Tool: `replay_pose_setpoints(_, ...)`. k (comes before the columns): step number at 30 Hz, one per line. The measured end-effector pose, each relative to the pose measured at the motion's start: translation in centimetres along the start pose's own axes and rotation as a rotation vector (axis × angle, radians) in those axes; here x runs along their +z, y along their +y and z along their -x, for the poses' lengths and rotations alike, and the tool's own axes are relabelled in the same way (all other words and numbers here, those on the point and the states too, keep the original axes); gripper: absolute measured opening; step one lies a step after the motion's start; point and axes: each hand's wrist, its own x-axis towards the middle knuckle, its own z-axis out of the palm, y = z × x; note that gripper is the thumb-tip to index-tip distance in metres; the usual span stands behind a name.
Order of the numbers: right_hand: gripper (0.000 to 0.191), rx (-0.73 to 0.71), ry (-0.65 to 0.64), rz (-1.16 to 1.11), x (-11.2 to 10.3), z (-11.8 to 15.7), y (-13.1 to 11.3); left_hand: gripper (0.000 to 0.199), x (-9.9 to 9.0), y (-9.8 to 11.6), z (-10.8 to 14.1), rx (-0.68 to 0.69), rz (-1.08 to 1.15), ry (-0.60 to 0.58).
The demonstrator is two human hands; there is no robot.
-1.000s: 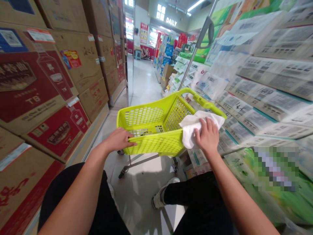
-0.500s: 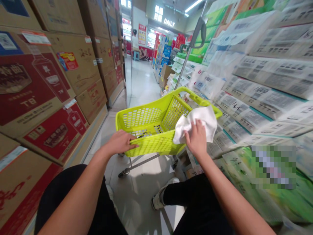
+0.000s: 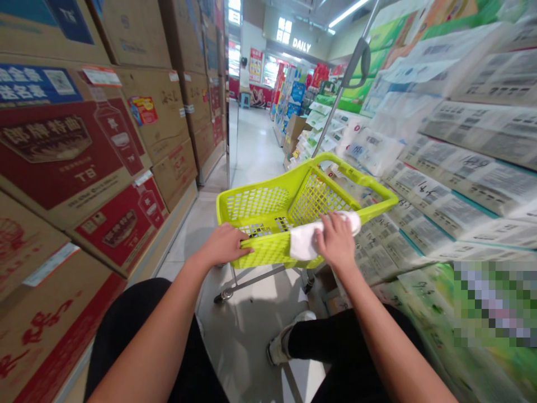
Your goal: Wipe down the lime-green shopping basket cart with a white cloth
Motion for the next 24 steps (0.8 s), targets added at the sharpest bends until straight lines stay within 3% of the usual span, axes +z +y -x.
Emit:
replay_pose_setpoints(2, 0.050, 0.090, 0.059, 0.094, -0.7, -0.7, 3.4, 0.039, 0.0, 0.0, 0.0, 0.006, -0.004, 0.002)
replay_pose_setpoints(4, 0.049, 0.125, 0.085, 0.102, -0.8, -0.7, 4.0, 0.039, 0.1, 0.4, -0.1, 0.012, -0.011, 0.002)
replay_pose_setpoints(6, 0.047, 0.100, 0.081, 0.026, -0.4, 0.2, 1.5, 0.040, 0.3, 1.1, -0.2, 0.008, -0.013, -0.007)
replay_pose_setpoints(10, 0.052, -0.068, -0.021, -0.240, 0.8, 2.8, -6.8, 0.035, 0.9, 2.4, -0.7, 0.013, -0.020, 0.006)
replay_pose_setpoints(12, 0.054, -0.138, -0.076, -0.299, 0.9, 3.2, -8.5, 0.030, 1.0, 2.6, -0.8, 0.025, -0.028, 0.013)
replay_pose_setpoints(14, 0.050, -0.127, -0.101, -0.244, 0.5, 2.8, -7.0, 0.033, 1.1, 2.5, -0.7, 0.030, -0.029, 0.005)
replay_pose_setpoints(18, 0.050, 0.104, 0.027, 0.054, -0.6, 0.5, 1.3, 0.045, 1.1, 2.1, -0.7, 0.032, -0.031, -0.015)
replay_pose_setpoints(20, 0.050, 0.153, 0.058, 0.127, -0.7, 0.0, 3.9, 0.045, 1.1, 2.1, -0.9, 0.028, -0.027, -0.023)
replay_pose_setpoints(22, 0.052, 0.155, 0.059, 0.127, -0.6, 0.3, 3.8, 0.043, 1.1, 2.3, -1.1, 0.021, -0.020, -0.028)
replay_pose_setpoints(24, 0.057, 0.132, 0.051, 0.086, -0.6, 1.4, 1.8, 0.042, 1.1, 2.4, -1.2, 0.016, -0.015, -0.027)
